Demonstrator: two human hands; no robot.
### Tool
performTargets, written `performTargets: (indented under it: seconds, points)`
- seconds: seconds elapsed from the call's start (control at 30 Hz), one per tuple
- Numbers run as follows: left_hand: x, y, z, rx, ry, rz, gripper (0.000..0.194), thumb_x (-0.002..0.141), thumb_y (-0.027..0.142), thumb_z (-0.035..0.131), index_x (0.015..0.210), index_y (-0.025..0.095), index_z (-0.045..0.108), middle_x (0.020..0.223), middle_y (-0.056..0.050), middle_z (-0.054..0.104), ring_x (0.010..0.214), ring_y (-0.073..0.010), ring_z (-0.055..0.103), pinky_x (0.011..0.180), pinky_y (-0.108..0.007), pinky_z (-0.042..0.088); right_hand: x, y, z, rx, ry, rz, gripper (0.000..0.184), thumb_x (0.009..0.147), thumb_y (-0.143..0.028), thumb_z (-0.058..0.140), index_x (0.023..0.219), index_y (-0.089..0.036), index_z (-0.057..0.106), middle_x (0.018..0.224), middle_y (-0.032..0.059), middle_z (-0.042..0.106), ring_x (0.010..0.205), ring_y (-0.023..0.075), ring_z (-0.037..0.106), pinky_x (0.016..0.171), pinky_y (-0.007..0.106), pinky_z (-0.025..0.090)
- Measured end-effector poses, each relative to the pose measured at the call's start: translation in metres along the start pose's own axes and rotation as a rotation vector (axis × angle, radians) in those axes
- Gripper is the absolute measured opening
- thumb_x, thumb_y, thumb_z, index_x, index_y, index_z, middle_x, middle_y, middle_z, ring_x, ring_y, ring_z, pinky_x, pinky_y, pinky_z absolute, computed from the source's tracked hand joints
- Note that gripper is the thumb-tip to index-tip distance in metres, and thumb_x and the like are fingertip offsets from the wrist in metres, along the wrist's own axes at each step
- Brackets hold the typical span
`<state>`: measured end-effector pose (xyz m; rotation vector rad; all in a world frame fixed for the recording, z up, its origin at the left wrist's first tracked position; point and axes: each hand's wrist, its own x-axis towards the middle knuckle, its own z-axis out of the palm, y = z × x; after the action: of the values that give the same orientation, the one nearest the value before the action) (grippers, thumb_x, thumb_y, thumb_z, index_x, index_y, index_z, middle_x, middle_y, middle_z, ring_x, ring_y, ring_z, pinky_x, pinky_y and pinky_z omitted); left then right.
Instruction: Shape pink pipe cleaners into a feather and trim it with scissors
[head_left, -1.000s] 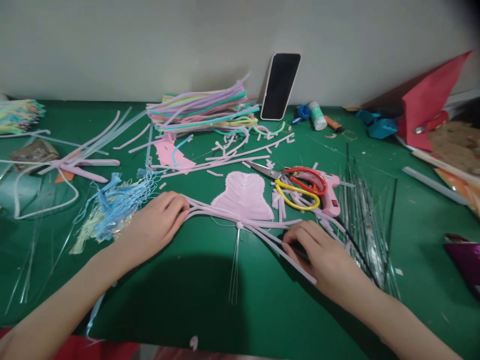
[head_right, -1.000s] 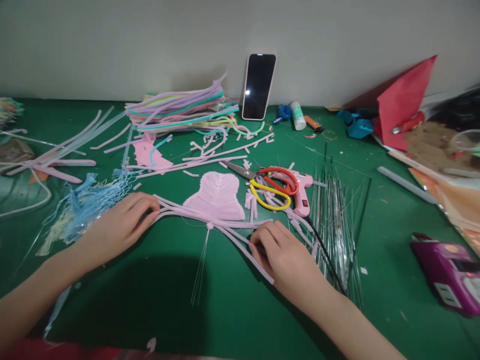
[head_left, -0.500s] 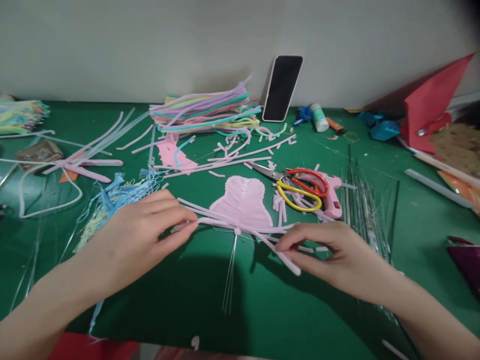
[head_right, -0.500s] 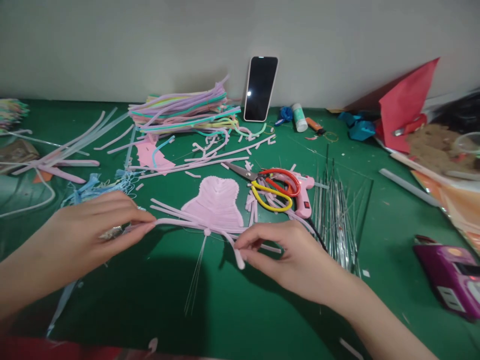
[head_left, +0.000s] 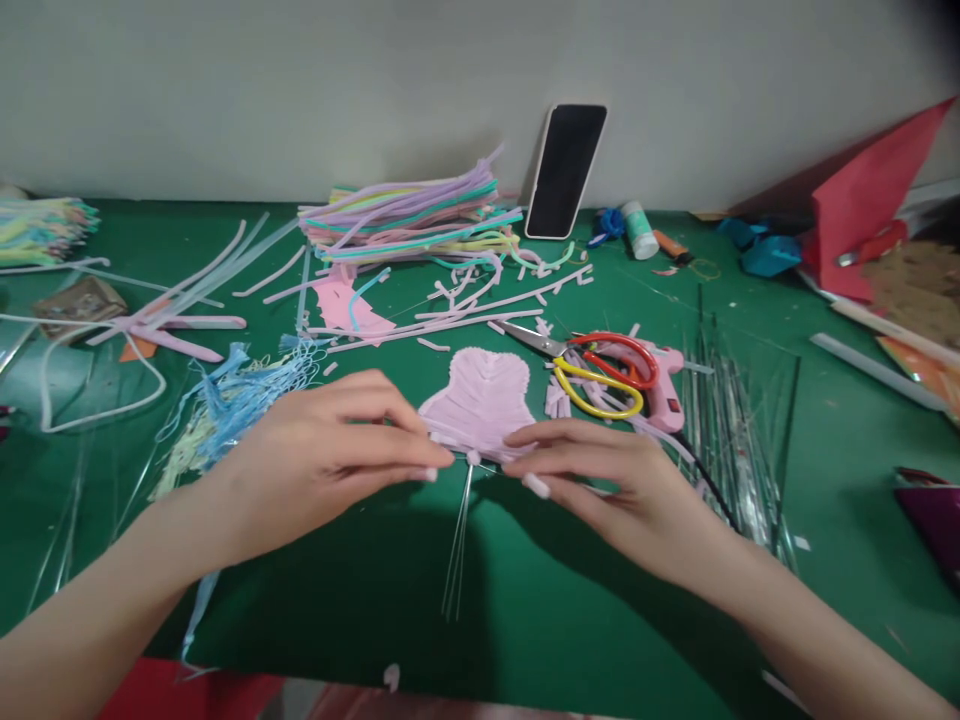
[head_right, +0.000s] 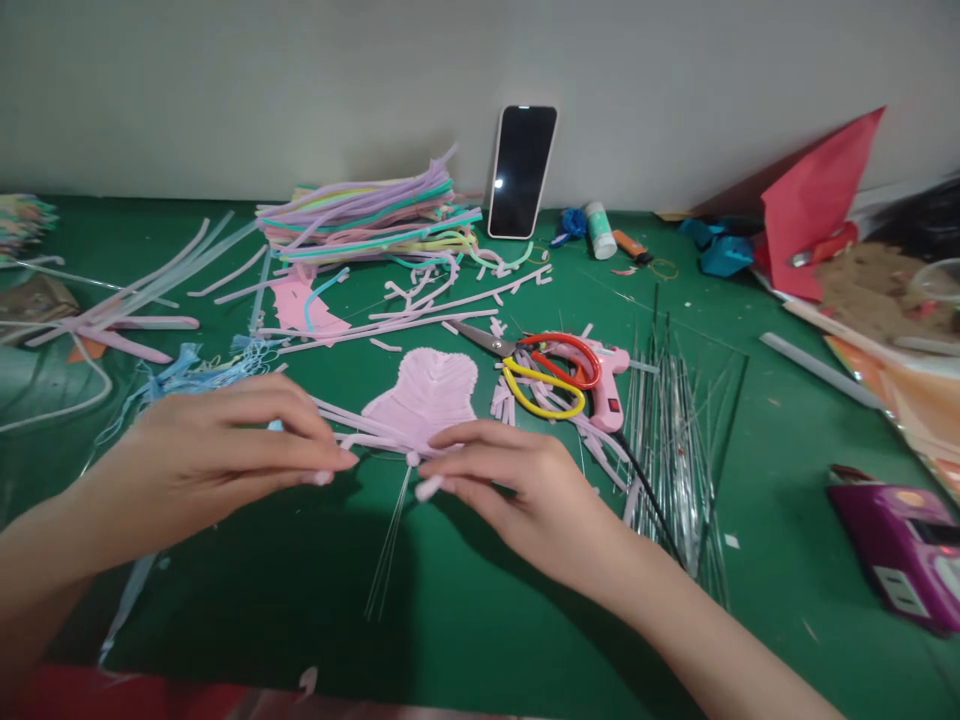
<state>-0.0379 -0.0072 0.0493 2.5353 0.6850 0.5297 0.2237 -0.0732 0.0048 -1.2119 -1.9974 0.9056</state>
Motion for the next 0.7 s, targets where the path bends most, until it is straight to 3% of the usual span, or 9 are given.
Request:
performTargets:
  seconds: [0.17,0.33,0.47,0.6,0.7]
  points:
    - [0.029,0.006,0.010,0.010,-0.031,0.034,0.021,0.094,0.026,0.053,0.096,0.029,0.074,0.091,-0.001,0.070,0.079,-0.0132,0.063,0.071,-0.023,0.051,0.025,-0.002,0.013,0.103,0.107,0.136,0.011,0.088,-0.023,0.059,0.097,-0.022,0.064,0.088,0.0024,0.075,0.077,0.0157,0.071,0.064,0.024,0.055]
    - [0.043,0.003,0.023,0.129,0.014,0.111,0.022,0.094,0.027,0.052,0.091,0.027,0.073,0.093,-0.004,0.068,0.090,-0.0192,0.058,0.080,-0.033,0.048,0.032,-0.004,0.022,0.088,0.080,0.118,0.010,0.081,-0.013,0.056,0.077,-0.021,0.058,0.069,-0.0032,0.069,0.057,0.0104,0.061,0.055,0.020,0.047]
    - [0.045,-0.001,0.025,0.179,0.051,0.095,0.021,0.094,0.030,0.052,0.090,0.028,0.073,0.091,-0.004,0.065,0.088,-0.0194,0.056,0.079,-0.034,0.046,0.033,-0.005,0.025,0.222,0.079,0.210,0.003,0.080,-0.023,0.063,0.080,-0.020,0.062,0.069,-0.0022,0.066,0.057,0.0112,0.059,0.052,0.021,0.046]
    - [0.046,-0.002,0.025,0.054,0.039,0.023,0.020,0.094,0.027,0.053,0.091,0.025,0.072,0.083,0.000,0.062,0.076,-0.0134,0.059,0.067,-0.025,0.046,0.036,-0.003,0.027,0.519,0.070,0.295,0.022,0.075,-0.038,0.073,0.081,-0.020,0.062,0.070,-0.0016,0.067,0.060,0.0134,0.063,0.056,0.024,0.052]
    - [0.046,-0.001,0.029,-0.014,0.070,-0.055,0.016,0.091,0.025,0.057,0.086,0.023,0.072,0.081,0.001,0.062,0.073,-0.0124,0.059,0.065,-0.024,0.045,0.038,0.001,0.029,0.623,0.078,0.294,0.026,0.072,-0.042,0.076,0.080,-0.020,0.064,0.064,-0.0031,0.065,0.057,0.0127,0.063,0.056,0.024,0.054]
